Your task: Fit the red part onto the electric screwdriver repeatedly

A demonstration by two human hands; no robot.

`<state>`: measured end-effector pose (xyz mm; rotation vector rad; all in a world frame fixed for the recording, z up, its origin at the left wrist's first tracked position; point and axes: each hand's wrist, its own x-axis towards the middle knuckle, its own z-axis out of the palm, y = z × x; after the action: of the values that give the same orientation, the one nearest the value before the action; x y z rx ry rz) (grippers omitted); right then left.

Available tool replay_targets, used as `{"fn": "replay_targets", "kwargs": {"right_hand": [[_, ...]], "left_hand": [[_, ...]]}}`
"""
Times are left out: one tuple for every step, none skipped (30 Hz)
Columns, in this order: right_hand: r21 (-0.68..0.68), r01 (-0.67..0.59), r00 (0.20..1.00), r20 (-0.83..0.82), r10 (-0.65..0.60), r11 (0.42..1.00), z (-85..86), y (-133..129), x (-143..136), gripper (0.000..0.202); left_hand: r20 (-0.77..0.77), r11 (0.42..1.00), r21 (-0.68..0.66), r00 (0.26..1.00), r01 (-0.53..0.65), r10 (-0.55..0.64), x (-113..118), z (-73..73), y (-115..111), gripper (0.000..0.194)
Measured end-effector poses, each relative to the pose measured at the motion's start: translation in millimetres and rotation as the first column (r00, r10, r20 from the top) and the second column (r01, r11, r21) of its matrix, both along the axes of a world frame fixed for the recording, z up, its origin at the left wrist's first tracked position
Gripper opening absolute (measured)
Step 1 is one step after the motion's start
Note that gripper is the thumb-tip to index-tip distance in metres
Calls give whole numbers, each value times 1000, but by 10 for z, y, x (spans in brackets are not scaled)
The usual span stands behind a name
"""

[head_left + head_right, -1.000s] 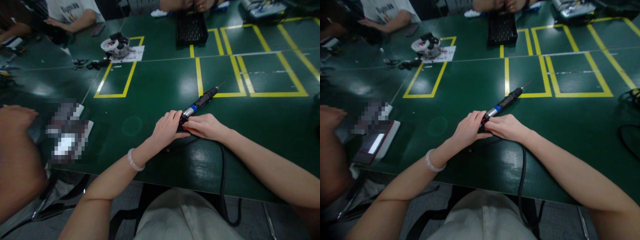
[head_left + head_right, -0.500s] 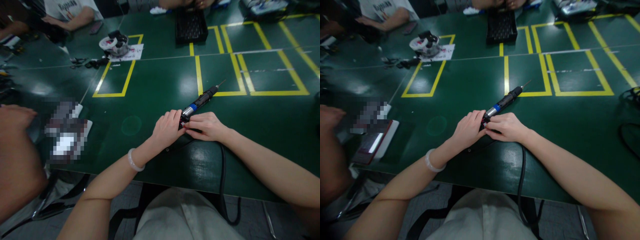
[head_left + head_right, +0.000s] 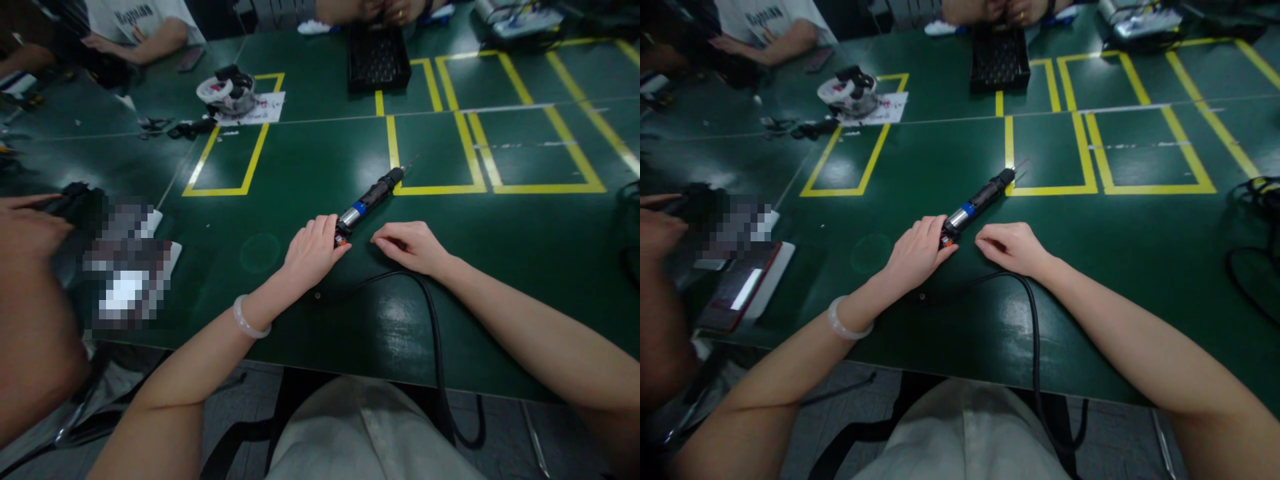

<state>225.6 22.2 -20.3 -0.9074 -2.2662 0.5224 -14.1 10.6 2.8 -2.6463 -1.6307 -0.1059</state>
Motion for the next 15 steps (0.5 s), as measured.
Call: {"fn": "replay_targets", "kwargs": {"right_hand": [[-1, -4, 1000, 1, 4, 1000, -4, 5, -3, 25], [1, -10, 1000, -1, 10, 1000, -8, 10, -5, 26], [5, -16, 1000, -3, 16, 1000, -13, 15, -7, 26], [9, -20, 1000, -4, 20, 1000, -17, 20, -8, 26], [12, -23, 1000, -3, 23, 1000, -21, 23, -9, 25], [13, -24, 1000, 1, 24, 1000, -25, 26, -10, 25], [10, -23, 1000, 7, 23, 1000, -28, 28, -10, 25], [6, -22, 1000, 14, 22, 1000, -31, 29, -10, 25], [0, -21, 1000, 21, 21, 1000, -34, 30, -10, 25], [-6, -19, 999, 28, 19, 1000, -36, 31, -9, 25], [-12, -18, 999, 34, 18, 1000, -38, 32, -8, 25], [-18, -17, 999, 40, 17, 1000, -39, 33, -7, 25], [-23, -15, 999, 44, 16, 1000, -40, 34, -7, 25], [-29, -12, 999, 45, 13, 1000, -41, 36, -6, 25], [-34, -9, 999, 45, 11, 999, -42, 38, -6, 25]], "left_hand": [[-6, 1000, -4, 1000, -25, 25, -67, 8, 29, 52], [-13, 998, -7, 998, -56, 56, -140, 14, 63, 51], [-19, 996, -9, 996, -92, 91, -218, 18, 99, 50], [-27, 991, -11, 991, -131, 130, -299, 21, 138, 50], [-37, 985, -14, 985, -171, 171, -383, 23, 179, 50], [-48, 977, -16, 976, -213, 212, -471, 24, 223, 50], [-58, 967, -19, 966, -255, 253, -560, 25, 268, 50], [-67, 956, -21, 954, -294, 292, -652, 25, 315, 51], [-73, 944, -21, 942, -329, 327, -747, 25, 363, 51], [-76, 932, -17, 930, -361, 359, -844, 23, 413, 52], [-78, 922, -12, 919, -388, 386, -944, 20, 465, 53], [-79, 911, -4, 909, -411, 410, -1045, 14, 517, 53], [-80, 900, 1, 897, -436, 435, -1146, 8, 569, 54], [-82, 888, 4, 885, -460, 459, -1246, 0, 620, 55], [-84, 873, 8, 870, -487, 486, -1344, -6, 669, 55]]}}
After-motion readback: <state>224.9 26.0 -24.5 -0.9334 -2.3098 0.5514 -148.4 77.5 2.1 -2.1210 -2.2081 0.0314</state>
